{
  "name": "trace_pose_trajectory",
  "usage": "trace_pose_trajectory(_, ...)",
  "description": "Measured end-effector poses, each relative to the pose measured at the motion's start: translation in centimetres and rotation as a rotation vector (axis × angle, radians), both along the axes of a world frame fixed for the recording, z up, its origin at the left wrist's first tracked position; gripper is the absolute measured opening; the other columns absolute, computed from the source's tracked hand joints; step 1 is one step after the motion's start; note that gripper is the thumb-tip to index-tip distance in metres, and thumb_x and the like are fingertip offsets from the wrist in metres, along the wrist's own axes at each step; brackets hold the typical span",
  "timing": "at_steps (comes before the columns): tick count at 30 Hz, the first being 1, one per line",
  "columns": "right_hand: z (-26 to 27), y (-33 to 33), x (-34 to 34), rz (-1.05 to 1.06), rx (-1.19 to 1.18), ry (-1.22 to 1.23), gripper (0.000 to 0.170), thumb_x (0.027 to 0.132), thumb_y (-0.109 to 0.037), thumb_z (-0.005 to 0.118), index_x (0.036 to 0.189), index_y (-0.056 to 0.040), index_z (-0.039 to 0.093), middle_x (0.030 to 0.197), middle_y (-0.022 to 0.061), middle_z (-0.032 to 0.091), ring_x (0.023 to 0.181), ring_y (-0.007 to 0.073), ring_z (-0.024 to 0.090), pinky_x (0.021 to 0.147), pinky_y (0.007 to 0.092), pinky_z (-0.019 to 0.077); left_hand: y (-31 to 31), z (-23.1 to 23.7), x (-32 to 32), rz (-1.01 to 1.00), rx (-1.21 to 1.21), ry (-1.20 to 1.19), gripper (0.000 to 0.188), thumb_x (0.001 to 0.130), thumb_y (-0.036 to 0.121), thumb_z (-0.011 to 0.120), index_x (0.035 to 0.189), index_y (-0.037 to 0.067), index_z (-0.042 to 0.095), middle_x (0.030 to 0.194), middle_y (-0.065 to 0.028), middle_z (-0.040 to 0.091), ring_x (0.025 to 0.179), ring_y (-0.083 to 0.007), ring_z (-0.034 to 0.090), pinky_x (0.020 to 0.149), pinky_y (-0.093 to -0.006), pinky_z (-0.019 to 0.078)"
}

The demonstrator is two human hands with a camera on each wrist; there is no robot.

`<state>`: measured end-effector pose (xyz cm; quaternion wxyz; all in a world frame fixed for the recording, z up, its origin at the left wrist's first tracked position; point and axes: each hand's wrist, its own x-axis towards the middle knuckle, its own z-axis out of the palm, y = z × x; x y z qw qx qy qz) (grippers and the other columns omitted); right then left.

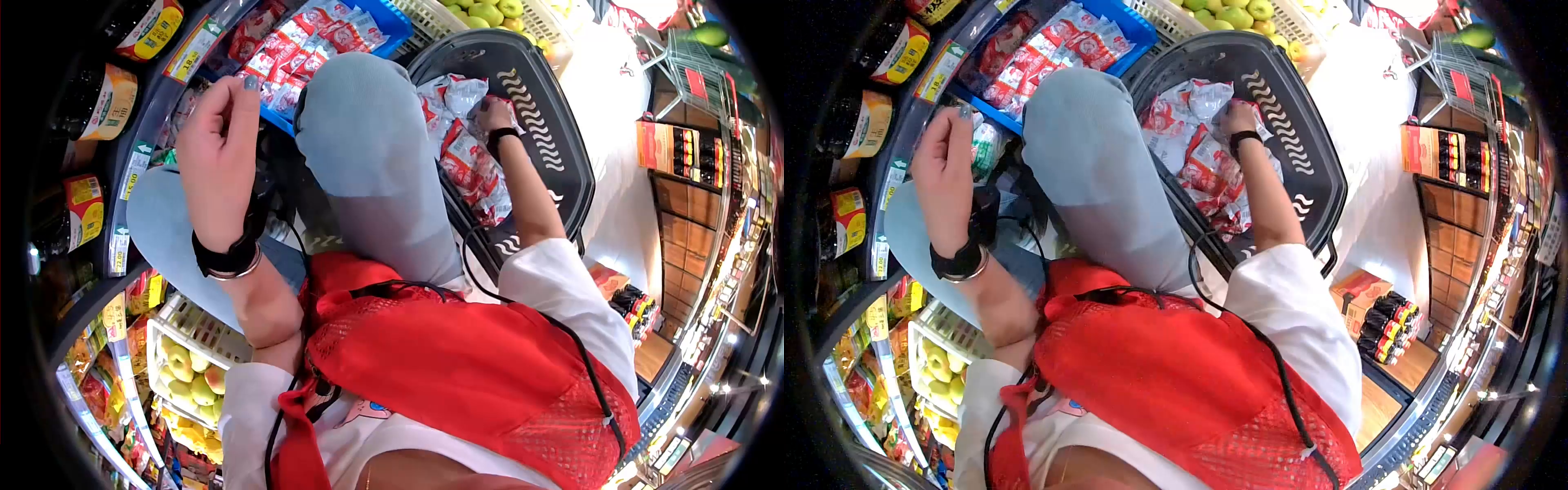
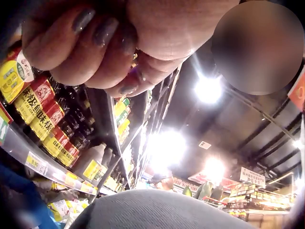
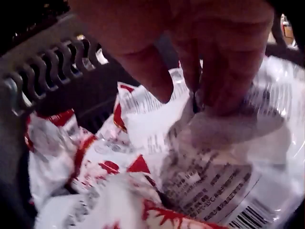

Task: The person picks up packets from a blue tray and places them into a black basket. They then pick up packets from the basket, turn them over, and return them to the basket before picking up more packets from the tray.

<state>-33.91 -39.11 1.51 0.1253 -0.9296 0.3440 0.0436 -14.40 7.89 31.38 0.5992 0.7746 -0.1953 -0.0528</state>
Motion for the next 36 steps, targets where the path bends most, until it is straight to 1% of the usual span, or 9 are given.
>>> trace_pose_trajectory(1, -1.1, 1.4, 0.7, -0.021, -0.267, -0.028, 0.036, 0.075, -0.035, 0.065, 0.089, -0.0016, 0.062, 0.093, 0.0163, 0.065, 0.09, 0.0291, 0.062, 0.079, 0.0404, 0.048, 0.0, -0.1, -0.2, 0.002, 0.03, -0.012, 0.017, 0.089, 0.014, 0.055, 0.081, -0.001, 0.051, 0.063, 0.0012, 0.041, 0.06, -0.0042, 0.035, 0.052, -0.0223, 0.0299)
trace_pose_trajectory(13, -0.5, 4.5, 3.8, -0.084, 0.009, 0.185, 0.043, 0.083, -0.039, 0.057, 0.095, 0.0012, 0.062, 0.1, 0.0248, 0.062, 0.103, 0.0362, 0.057, 0.089, 0.0431, 0.0437, -0.6, 0.1, -0.8, -0.121, 0.082, -0.088, 0.018, 0.09, 0.015, 0.055, 0.084, -0.002, 0.053, 0.061, -0.001, 0.044, 0.057, -0.0054, 0.037, 0.051, -0.0234, 0.0327)
trace_pose_trajectory(17, 2.6, 5.6, 4.0, -0.097, 0.444, -0.162, 0.033, 0.087, -0.031, 0.055, 0.084, 0.0011, 0.057, 0.077, 0.0158, 0.061, 0.073, 0.025, 0.055, 0.069, 0.0357, 0.0417, -0.2, 0.3, -0.5, -0.117, 0.02, -0.104, 0.018, 0.089, 0.015, 0.056, 0.085, -0.002, 0.054, 0.06, -0.0017, 0.046, 0.056, -0.0065, 0.039, 0.05, -0.0239, 0.0334)
trace_pose_trajectory(21, 12.7, 9.9, 2.3, -0.353, 1.354, -0.819, 0.022, 0.092, -0.02, 0.048, 0.094, -0.0005, 0.058, 0.095, 0.0063, 0.063, 0.083, 0.0179, 0.06, 0.074, 0.0302, 0.046, -0.6, -0.4, -0.6, -0.09, -0.072, -0.054, 0.017, 0.089, 0.016, 0.057, 0.087, -0.002, 0.055, 0.061, -0.002, 0.047, 0.055, -0.0065, 0.04, 0.051, -0.0232, 0.0342)
trace_pose_trajectory(23, 21.0, 13.9, 1.8, -0.341, 1.496, -1.026, 0.03, 0.093, -0.021, 0.045, 0.111, 0.0019, 0.051, 0.11, 0.0113, 0.06, 0.097, 0.0228, 0.06, 0.085, 0.0369, 0.0473, -1.1, 0.1, -1.3, -0.234, -0.081, -0.056, 0.018, 0.089, 0.016, 0.058, 0.089, -0.002, 0.056, 0.061, -0.0026, 0.048, 0.056, -0.006, 0.042, 0.051, -0.0223, 0.0353)
trace_pose_trajectory(26, 29.9, 19.8, 1.6, -0.054, 1.493, -1.215, 0.047, 0.095, -0.026, 0.043, 0.127, 0.0088, 0.038, 0.121, 0.0195, 0.054, 0.111, 0.0291, 0.054, 0.096, 0.0426, 0.0423, -1.4, 1.4, -2.9, -0.6, -0.198, 0.318, 0.026, 0.092, 0.021, 0.053, 0.112, 0.004, 0.055, 0.087, -0.0001, 0.057, 0.08, -0.0079, 0.055, 0.066, -0.0175, 0.0415)
trace_pose_trajectory(29, 33.3, 23.6, 1.7, 0.162, 1.336, -1.265, 0.044, 0.092, -0.018, 0.052, 0.128, 0.0044, 0.04, 0.119, 0.0153, 0.055, 0.109, 0.0231, 0.055, 0.095, 0.0352, 0.0417, -3.3, 2.3, -5.8, -0.689, -0.476, 0.328, 0.073, 0.085, 0.017, 0.064, 0.142, 0.005, 0.021, 0.121, -0.0064, 0.049, 0.104, -0.0139, 0.052, 0.078, -0.0273, 0.0493)
trace_pose_trajectory(33, 35.5, 26.5, 2.9, 0.611, 0.761, -0.743, 0.014, 0.08, -0.007, 0.066, 0.091, -0.0035, 0.057, 0.093, 0.007, 0.059, 0.083, 0.0175, 0.056, 0.074, 0.0293, 0.0421, -3.5, 1.1, -6.7, -0.615, -0.633, 0.366, 0.07, 0.082, 0.016, 0.067, 0.137, 0.001, 0.027, 0.125, -0.0102, 0.049, 0.107, -0.0166, 0.052, 0.082, -0.0285, 0.0491)
trace_pose_trajectory(36, 35.4, 28.8, 5.0, 0.686, 0.347, -0.839, 0.027, 0.069, -0.01, 0.075, 0.091, -0.0062, 0.058, 0.095, 0.0093, 0.059, 0.086, 0.0266, 0.054, 0.075, 0.0351, 0.0411, -2.9, 0.6, -4.9, -0.449, -0.633, 0.495, 0.055, 0.082, 0.012, 0.067, 0.128, -0.001, 0.039, 0.117, -0.0095, 0.055, 0.1, -0.0152, 0.056, 0.082, -0.028, 0.0488)
